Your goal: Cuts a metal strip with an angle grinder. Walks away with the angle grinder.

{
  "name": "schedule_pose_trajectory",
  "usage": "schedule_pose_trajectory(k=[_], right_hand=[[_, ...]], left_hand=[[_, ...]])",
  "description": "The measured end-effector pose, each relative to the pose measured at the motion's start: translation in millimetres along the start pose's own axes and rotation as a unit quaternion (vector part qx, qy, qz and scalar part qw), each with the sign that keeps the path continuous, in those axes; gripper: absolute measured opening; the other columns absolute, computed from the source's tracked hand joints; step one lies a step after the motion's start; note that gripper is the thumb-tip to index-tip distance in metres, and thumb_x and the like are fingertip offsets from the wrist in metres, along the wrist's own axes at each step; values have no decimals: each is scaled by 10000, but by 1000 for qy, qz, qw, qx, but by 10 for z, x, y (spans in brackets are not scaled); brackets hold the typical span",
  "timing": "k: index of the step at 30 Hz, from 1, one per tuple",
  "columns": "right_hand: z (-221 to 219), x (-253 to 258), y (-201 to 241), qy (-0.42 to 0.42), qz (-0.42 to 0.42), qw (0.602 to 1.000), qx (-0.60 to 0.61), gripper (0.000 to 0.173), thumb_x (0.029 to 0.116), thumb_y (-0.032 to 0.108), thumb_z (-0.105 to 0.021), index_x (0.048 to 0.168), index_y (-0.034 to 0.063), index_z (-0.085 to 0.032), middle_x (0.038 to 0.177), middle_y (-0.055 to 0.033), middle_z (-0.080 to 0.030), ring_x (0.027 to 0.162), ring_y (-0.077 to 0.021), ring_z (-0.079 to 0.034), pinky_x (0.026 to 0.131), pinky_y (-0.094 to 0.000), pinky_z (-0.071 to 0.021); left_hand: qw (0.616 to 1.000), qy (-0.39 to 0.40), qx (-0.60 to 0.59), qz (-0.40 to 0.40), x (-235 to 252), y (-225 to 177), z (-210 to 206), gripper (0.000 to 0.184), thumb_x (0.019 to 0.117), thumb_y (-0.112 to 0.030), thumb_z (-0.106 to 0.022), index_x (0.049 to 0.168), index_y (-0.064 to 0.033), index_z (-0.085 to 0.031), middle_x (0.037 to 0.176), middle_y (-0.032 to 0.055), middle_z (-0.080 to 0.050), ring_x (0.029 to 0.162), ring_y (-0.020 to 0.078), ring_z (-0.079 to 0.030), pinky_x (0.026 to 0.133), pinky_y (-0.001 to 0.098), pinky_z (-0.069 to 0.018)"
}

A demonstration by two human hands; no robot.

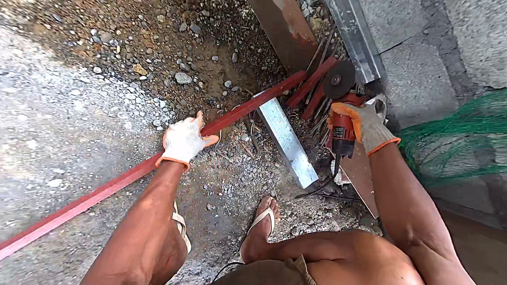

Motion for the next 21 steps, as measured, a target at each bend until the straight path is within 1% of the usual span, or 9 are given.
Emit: schedule_pose_trajectory(k=[1,3,5,7,9,12,15,19,21], right_hand=[[-40,71,-40,18,13,999,28,483,831,415,-816,1186,132,-649,956,-20,-691,812,-95,-668,715,-285,-578],[-117,193,130,35,19,996,79,585,738,407,-878,1175,82,-666,915,-86,-746,780,-195,-743,686,-371,-645],[-137,225,258,20,29,997,64,590,722,412,-891,1169,101,-664,910,-38,-743,788,-151,-731,706,-337,-628],[-174,213,321,20,40,997,63,555,729,382,-892,1153,97,-674,900,-37,-750,780,-148,-739,701,-329,-637],[-209,195,378,15,45,997,57,548,721,354,-900,1145,93,-671,895,-44,-746,768,-157,-735,690,-338,-636],[-298,167,398,32,46,998,25,595,704,368,-911,1165,83,-667,910,-74,-748,769,-192,-740,692,-377,-642],[-445,172,349,75,36,996,24,648,703,344,-926,1210,59,-639,936,-119,-752,782,-253,-754,706,-429,-660],[-604,200,339,99,62,993,-35,627,697,355,-928,1187,70,-660,943,-100,-757,803,-230,-755,748,-434,-657],[-651,234,345,91,78,988,-94,612,680,423,-927,1139,96,-687,932,-69,-757,814,-199,-749,764,-443,-646]], left_hand=[[1000,19,5,21,-37,32,-7,818,783,-770,-705,1340,-175,-627,1131,179,-715,1015,433,-692,787,664,-550],[998,41,-6,37,-70,-105,75,720,849,-705,-692,1332,-174,-637,1103,181,-727,993,430,-705,764,666,-553],[1000,17,-16,18,-58,-439,230,562,926,-601,-671,1313,-193,-656,1129,187,-726,980,446,-708,744,679,-547],[1000,9,-15,-18,16,-809,301,522,967,-532,-644,1397,-238,-611,1212,183,-705,997,461,-700,743,687,-547],[998,9,-6,-68,178,-1080,231,545,979,-429,-659,1487,-269,-550,1320,185,-663,1084,460,-677,823,671,-551],[993,-8,-16,-119,327,-1178,59,583,964,-361,-690,1512,-263,-520,1373,192,-628,1166,461,-637,920,653,-521],[994,50,-48,-80,357,-1109,140,675,955,-493,-655,1552,-250,-454,1166,203,-720,1003,461,-699,795,686,-540],[993,83,-51,-73,464,-1058,178,560,944,-622,-605,1210,-132,-653,1012,194,-721,965,430,-705,771,677,-541],[993,78,-51,-67,474,-1106,201,568,948,-648,-590,1170,-130,-665,994,195,-723,955,432,-707,759,673,-540]])
Point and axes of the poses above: each hand's wrist, its own x-axis towards the middle knuckle, its own z-axis out of the back of the hand, y = z × x, the point moved 2 cm from there along x, towards the middle knuckle
